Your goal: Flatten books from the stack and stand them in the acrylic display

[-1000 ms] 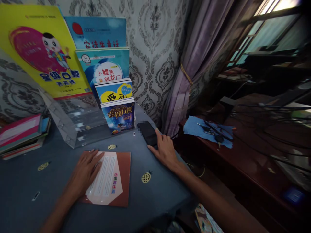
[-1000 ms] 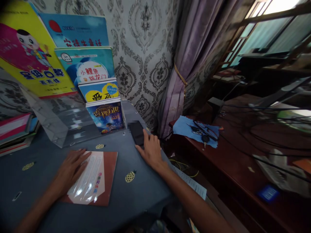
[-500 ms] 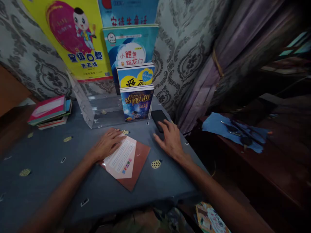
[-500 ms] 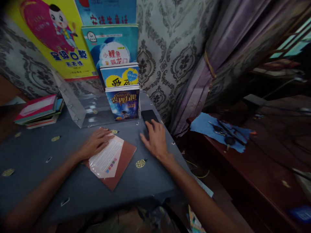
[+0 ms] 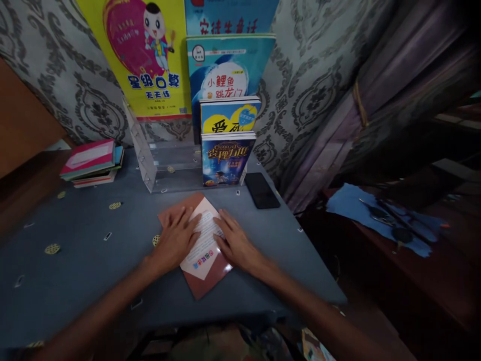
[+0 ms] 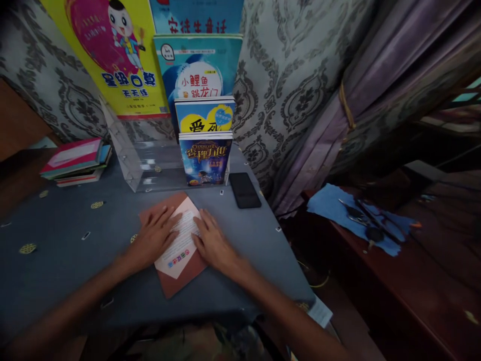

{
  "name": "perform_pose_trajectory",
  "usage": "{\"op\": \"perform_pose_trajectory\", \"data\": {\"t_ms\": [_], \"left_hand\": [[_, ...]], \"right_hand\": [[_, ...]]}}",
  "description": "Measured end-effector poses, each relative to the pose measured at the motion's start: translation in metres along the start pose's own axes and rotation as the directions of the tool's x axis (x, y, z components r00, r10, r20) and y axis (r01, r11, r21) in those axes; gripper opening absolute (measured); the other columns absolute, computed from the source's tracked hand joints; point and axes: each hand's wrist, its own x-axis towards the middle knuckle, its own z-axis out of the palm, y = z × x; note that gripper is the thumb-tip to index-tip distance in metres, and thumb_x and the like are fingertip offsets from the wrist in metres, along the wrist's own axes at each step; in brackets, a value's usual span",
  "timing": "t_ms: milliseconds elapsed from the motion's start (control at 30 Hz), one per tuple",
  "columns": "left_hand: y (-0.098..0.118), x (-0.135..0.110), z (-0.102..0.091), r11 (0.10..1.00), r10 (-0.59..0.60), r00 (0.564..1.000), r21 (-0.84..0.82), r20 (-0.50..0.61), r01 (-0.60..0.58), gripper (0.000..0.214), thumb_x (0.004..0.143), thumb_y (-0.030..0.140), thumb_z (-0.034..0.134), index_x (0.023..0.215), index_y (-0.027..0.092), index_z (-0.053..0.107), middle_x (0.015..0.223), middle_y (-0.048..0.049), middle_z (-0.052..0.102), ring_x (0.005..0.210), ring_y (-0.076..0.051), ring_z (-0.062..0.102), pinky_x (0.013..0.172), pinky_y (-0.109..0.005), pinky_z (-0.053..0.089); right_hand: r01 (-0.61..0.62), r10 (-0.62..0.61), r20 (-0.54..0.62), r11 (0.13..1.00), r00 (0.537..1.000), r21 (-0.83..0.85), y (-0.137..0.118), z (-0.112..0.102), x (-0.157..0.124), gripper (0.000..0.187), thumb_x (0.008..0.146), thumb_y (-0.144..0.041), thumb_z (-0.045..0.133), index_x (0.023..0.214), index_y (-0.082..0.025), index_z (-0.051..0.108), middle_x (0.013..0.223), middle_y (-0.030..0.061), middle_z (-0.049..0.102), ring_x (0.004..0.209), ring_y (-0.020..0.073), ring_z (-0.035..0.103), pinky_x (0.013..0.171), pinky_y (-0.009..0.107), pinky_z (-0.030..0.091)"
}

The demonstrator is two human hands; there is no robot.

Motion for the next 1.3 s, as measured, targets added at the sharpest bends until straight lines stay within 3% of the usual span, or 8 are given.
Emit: {"op": "perform_pose_trajectory", "data": {"t_ms": [200, 333, 500, 667, 767, 1000, 1300], "left_hand": [[-0.028, 0.013, -0.006, 0.965, 0.24, 0.97, -0.115, 0.029, -0.235, 0.052, 0.107, 0.045, 0.032, 0.156, 0.029, 0.038, 0.166, -0.0084, 0.034, 0.156, -0.028, 0.023, 0.124, -0.058, 0.024], [-0.037, 0.025, -0.01, 0.929, 0.326, 0.945, -0.189, 0.005, -0.319, 0.052, 0.106, 0.045, 0.035, 0.155, 0.028, 0.039, 0.164, -0.0075, 0.037, 0.155, -0.024, 0.027, 0.126, -0.054, 0.022], [-0.035, 0.024, -0.003, 0.94, 0.23, 0.967, -0.232, -0.105, -0.249, 0.049, 0.105, 0.039, 0.037, 0.151, 0.022, 0.045, 0.156, -0.0107, 0.05, 0.148, -0.023, 0.042, 0.123, -0.05, 0.033], [-0.034, 0.021, 0.001, 0.996, -0.035, 0.974, -0.093, -0.224, 0.015, 0.045, 0.102, 0.03, 0.035, 0.139, 0.016, 0.057, 0.146, -0.0156, 0.059, 0.14, -0.031, 0.05, 0.119, -0.056, 0.036], [-0.034, 0.021, 0.002, 0.994, -0.105, 0.965, -0.01, -0.239, 0.106, 0.045, 0.101, 0.032, 0.037, 0.139, 0.016, 0.057, 0.143, -0.017, 0.06, 0.138, -0.036, 0.05, 0.116, -0.06, 0.036], [-0.035, 0.022, 0.002, 0.997, -0.061, 0.967, 0.04, -0.247, 0.073, 0.045, 0.104, 0.034, 0.034, 0.137, 0.017, 0.058, 0.142, -0.0157, 0.061, 0.137, -0.034, 0.051, 0.115, -0.059, 0.037], [-0.033, 0.022, -0.001, 0.993, -0.076, 0.975, 0.07, -0.206, 0.092, 0.043, 0.102, 0.03, 0.038, 0.136, 0.015, 0.059, 0.144, -0.0159, 0.06, 0.139, -0.034, 0.051, 0.114, -0.058, 0.039]], "right_hand": [[-0.039, 0.039, -0.004, 0.992, 0.999, -0.117, -0.019, -0.001, -0.018, 0.049, 0.099, -0.028, 0.052, 0.145, -0.012, 0.052, 0.156, 0.0245, 0.043, 0.147, 0.0373, 0.038, 0.115, 0.058, 0.042], [-0.001, 0.004, 0.016, 0.983, 1.0, -0.186, -0.022, -0.014, 0.001, 0.045, 0.098, -0.025, 0.051, 0.141, -0.013, 0.055, 0.153, 0.0236, 0.048, 0.145, 0.0371, 0.041, 0.115, 0.061, 0.04], [0.082, -0.065, 0.133, 0.988, 0.989, -0.128, -0.023, -0.01, 0.057, 0.052, 0.098, -0.021, 0.048, 0.147, -0.004, 0.047, 0.157, 0.0248, 0.043, 0.15, 0.032, 0.036, 0.121, 0.054, 0.034], [0.164, -0.143, 0.177, 0.98, 0.974, -0.109, -0.029, 0.002, 0.091, 0.054, 0.1, -0.023, 0.047, 0.149, -0.002, 0.045, 0.157, 0.0226, 0.045, 0.151, 0.0288, 0.034, 0.125, 0.051, 0.027], [0.188, -0.168, 0.16, 0.976, 0.973, -0.114, -0.027, 0.006, 0.093, 0.053, 0.102, -0.027, 0.045, 0.148, -0.002, 0.047, 0.156, 0.0206, 0.047, 0.15, 0.0279, 0.036, 0.126, 0.05, 0.026], [0.017, -0.006, 0.065, 0.986, 0.998, -0.166, -0.004, 0.005, 0.085, 0.069, 0.098, -0.049, 0.053, 0.151, -0.005, 0.045, 0.158, 0.0219, 0.042, 0.151, 0.0315, 0.035, 0.124, 0.053, 0.028], [-0.053, 0.072, 0.087, 0.977, 0.994, -0.206, -0.005, -0.002, 0.081, 0.068, 0.1, -0.049, 0.049, 0.153, -0.006, 0.042, 0.16, 0.0207, 0.041, 0.152, 0.0298, 0.032, 0.125, 0.051, 0.025]]}}
